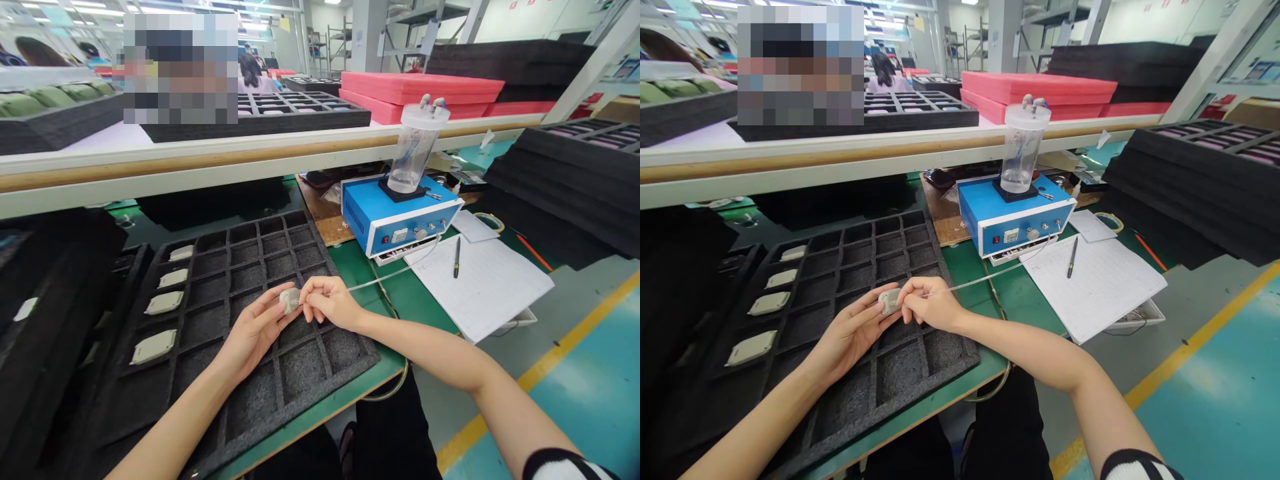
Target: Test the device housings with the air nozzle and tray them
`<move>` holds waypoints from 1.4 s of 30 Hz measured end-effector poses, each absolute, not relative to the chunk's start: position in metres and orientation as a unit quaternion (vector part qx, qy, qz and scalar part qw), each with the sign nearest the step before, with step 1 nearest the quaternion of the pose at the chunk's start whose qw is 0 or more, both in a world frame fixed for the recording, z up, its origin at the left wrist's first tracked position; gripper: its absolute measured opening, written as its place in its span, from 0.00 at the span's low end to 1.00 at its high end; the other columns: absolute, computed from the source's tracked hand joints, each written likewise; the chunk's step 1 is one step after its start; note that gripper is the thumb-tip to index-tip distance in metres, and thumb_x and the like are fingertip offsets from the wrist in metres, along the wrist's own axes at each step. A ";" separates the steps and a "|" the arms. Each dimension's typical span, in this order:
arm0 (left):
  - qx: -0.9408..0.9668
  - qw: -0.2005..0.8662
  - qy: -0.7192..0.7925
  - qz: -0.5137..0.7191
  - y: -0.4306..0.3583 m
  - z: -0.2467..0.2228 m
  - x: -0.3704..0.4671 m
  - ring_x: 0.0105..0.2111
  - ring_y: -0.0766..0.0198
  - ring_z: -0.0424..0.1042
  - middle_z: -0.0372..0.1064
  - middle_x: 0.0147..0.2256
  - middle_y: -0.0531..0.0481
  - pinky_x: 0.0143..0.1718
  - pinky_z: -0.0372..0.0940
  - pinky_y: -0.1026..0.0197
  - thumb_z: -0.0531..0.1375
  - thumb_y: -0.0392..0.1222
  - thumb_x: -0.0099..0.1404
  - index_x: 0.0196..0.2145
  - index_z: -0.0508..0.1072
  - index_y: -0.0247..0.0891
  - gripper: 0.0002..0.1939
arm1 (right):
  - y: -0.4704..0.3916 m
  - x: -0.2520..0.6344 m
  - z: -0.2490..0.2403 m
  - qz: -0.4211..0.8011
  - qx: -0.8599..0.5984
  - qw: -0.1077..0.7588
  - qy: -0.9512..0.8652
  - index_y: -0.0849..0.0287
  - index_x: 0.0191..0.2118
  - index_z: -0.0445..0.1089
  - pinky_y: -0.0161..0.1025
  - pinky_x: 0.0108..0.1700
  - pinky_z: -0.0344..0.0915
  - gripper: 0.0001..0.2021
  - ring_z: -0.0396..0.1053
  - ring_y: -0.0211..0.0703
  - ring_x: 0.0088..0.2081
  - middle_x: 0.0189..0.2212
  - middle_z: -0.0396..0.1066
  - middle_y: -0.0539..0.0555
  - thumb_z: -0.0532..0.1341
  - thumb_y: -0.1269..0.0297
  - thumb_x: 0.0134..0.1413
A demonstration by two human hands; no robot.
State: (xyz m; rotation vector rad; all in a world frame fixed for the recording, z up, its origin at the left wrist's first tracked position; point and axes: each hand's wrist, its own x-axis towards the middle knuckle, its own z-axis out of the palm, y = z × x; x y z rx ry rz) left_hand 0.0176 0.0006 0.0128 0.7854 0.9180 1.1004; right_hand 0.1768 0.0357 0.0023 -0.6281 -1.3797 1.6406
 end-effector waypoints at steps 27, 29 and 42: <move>0.349 0.682 0.413 0.492 -0.001 0.015 0.018 0.45 0.59 0.71 0.73 0.42 0.45 0.56 0.59 0.55 0.63 0.37 0.56 0.45 0.73 0.35 0.17 | 0.036 0.177 0.002 0.660 -0.251 0.436 -0.558 0.61 0.25 0.64 0.27 0.15 0.50 0.03 0.55 0.28 0.12 0.13 0.65 0.44 0.54 0.72 0.41; 0.351 0.682 0.413 0.491 -0.001 0.015 0.018 0.45 0.59 0.71 0.73 0.42 0.46 0.56 0.59 0.55 0.63 0.37 0.57 0.45 0.73 0.35 0.17 | 0.036 0.176 0.002 0.660 -0.254 0.434 -0.558 0.61 0.25 0.64 0.27 0.15 0.50 0.03 0.55 0.28 0.12 0.13 0.65 0.44 0.54 0.72 0.41; 0.282 0.714 0.392 0.507 0.001 0.013 0.014 0.48 0.54 0.70 0.73 0.44 0.37 0.54 0.60 0.55 0.57 0.38 0.61 0.48 0.70 0.30 0.18 | 0.034 0.182 0.010 0.588 -0.301 0.554 -0.508 0.60 0.23 0.64 0.29 0.16 0.50 0.04 0.54 0.29 0.12 0.12 0.64 0.45 0.55 0.67 0.42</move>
